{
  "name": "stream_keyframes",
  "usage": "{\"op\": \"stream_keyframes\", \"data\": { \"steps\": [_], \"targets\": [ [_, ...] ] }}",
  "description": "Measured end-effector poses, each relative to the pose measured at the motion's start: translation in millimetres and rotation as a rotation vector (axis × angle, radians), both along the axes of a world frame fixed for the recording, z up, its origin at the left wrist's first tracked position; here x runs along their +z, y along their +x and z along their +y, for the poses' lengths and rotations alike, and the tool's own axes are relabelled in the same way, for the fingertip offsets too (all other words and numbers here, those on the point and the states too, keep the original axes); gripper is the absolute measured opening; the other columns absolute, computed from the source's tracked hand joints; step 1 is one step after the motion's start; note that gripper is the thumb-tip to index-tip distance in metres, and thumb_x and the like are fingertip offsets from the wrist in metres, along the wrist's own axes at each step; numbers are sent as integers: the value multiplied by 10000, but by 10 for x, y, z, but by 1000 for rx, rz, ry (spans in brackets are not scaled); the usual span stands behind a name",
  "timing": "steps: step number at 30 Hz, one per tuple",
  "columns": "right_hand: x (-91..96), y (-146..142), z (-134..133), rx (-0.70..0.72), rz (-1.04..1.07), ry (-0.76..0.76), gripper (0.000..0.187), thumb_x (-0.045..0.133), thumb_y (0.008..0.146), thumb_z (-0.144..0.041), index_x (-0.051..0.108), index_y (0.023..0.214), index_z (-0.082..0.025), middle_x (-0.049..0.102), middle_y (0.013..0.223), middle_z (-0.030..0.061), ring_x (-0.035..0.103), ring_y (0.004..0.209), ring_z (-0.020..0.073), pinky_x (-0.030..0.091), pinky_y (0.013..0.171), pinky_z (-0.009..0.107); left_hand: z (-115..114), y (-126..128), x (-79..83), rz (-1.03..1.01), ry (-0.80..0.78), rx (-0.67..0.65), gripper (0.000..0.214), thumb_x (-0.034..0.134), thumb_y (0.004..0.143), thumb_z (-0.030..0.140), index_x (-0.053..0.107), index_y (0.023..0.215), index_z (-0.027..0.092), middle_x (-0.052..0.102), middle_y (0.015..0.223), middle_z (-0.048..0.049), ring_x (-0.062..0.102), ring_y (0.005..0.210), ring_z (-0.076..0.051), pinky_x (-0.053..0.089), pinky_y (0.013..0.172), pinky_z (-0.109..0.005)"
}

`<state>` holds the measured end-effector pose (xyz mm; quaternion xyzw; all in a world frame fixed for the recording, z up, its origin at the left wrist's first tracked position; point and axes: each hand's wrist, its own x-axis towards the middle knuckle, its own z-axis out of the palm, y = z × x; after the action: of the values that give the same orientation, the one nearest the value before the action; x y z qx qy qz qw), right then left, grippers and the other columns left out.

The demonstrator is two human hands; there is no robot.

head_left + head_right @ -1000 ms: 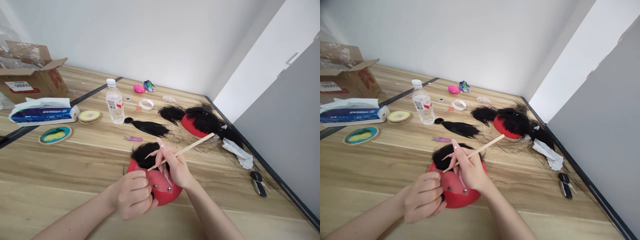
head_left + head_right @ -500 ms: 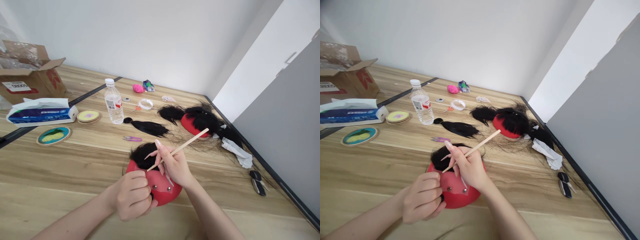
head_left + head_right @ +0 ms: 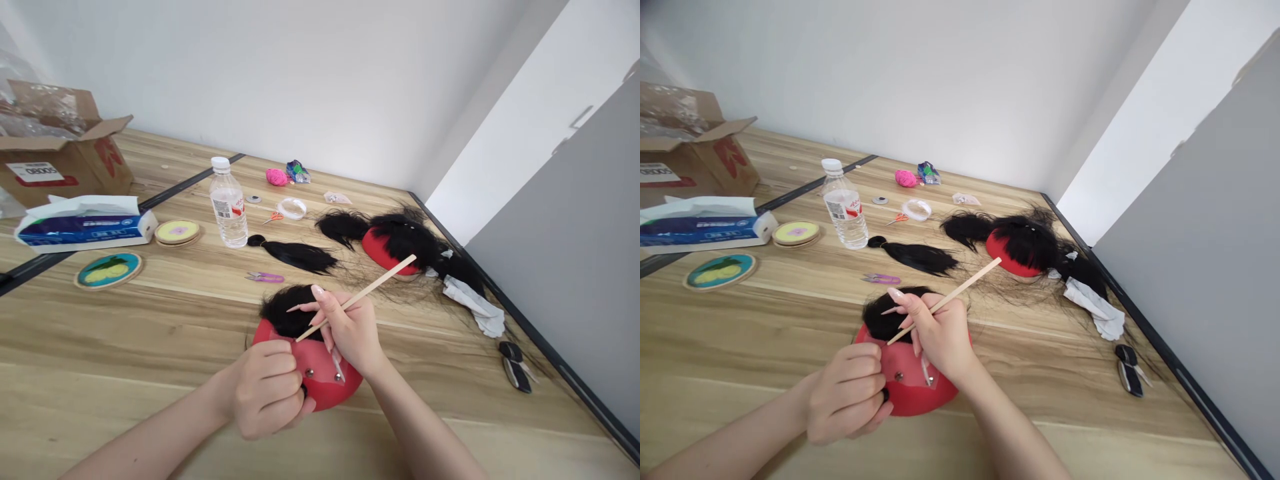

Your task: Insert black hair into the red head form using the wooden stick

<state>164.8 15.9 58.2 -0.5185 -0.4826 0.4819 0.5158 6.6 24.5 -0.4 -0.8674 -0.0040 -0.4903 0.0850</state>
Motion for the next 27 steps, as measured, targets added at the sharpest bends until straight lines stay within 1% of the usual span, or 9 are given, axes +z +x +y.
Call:
{"op": "stream_keyframes", "data": {
  "steps": [5, 11, 13, 15, 17, 19, 21, 24, 27],
  "targets": [
    [-33, -16, 6, -52, -38, 23, 561, 659, 783, -668, 551, 460, -222, 424, 270, -50, 394, 223, 92, 454, 370, 263, 4, 6, 1, -12, 6, 0, 341, 700, 775, 115, 440, 564, 178, 481, 544, 41, 417, 523, -107, 410, 514, -259],
    [-56, -33, 15, -102, -63, 7, 575, 665, 773, -677, 539, 447, -221, 438, 269, -35, 394, 225, 97, 371, 312, 248, 4, 1, 8, 4, 20, 6, 354, 727, 763, 137, 437, 565, 181, 486, 547, 43, 416, 522, -106, 417, 512, -258],
    [-56, -33, 19, -104, -64, 14, 583, 657, 773, -686, 540, 442, -221, 432, 267, -35, 396, 227, 99, 374, 314, 251, 3, 3, 5, -4, 21, 9, 346, 720, 767, 139, 440, 568, 183, 485, 546, 42, 419, 522, -107, 422, 512, -259],
    [-55, -29, 24, -95, -46, 41, 588, 647, 782, -686, 542, 437, -222, 425, 267, -40, 400, 232, 97, 468, 384, 272, 2, 4, -1, -9, 19, 10, 341, 715, 766, 136, 440, 570, 183, 481, 547, 41, 424, 523, -106, 427, 515, -259],
    [-50, -23, 31, -87, -16, 71, 587, 644, 795, -672, 544, 429, -224, 413, 264, -51, 400, 236, 89, 572, 541, 312, 1, 4, -8, -9, 19, 11, 337, 722, 760, 136, 445, 574, 181, 472, 551, 40, 424, 524, -104, 428, 521, -258],
    [-41, -16, 37, -78, 13, 85, 579, 642, 814, -645, 547, 426, -226, 406, 259, -61, 401, 239, 81, 606, 695, 344, 1, 3, -12, -6, 23, 13, 334, 729, 758, 141, 451, 579, 180, 462, 555, 41, 418, 525, -101, 425, 523, -256],
    [-29, -9, 43, -65, 38, 86, 578, 634, 837, -618, 542, 421, -227, 401, 252, -67, 398, 238, 73, 605, 770, 354, 2, 2, -10, -3, 23, 16, 330, 727, 761, 142, 453, 581, 181, 455, 557, 42, 413, 525, -101, 426, 522, -254],
    [-10, 10, 52, -32, 82, 69, 588, 615, 860, -604, 539, 419, -222, 405, 253, -72, 380, 223, 60, 606, 758, 343, 3, 4, 9, -7, 9, 6, 294, 683, 775, 116, 467, 587, 181, 461, 553, 38, 408, 521, -104, 435, 517, -253],
    [-4, 49, 70, 14, 127, 57, 578, 601, 870, -603, 574, 450, -207, 445, 274, -65, 397, 215, 60, 597, 668, 314, 4, 10, 48, -33, -49, -16, 241, 578, 808, 80, 493, 604, 174, 490, 544, 19, 410, 525, -115, 461, 524, -267]
  ]
}}
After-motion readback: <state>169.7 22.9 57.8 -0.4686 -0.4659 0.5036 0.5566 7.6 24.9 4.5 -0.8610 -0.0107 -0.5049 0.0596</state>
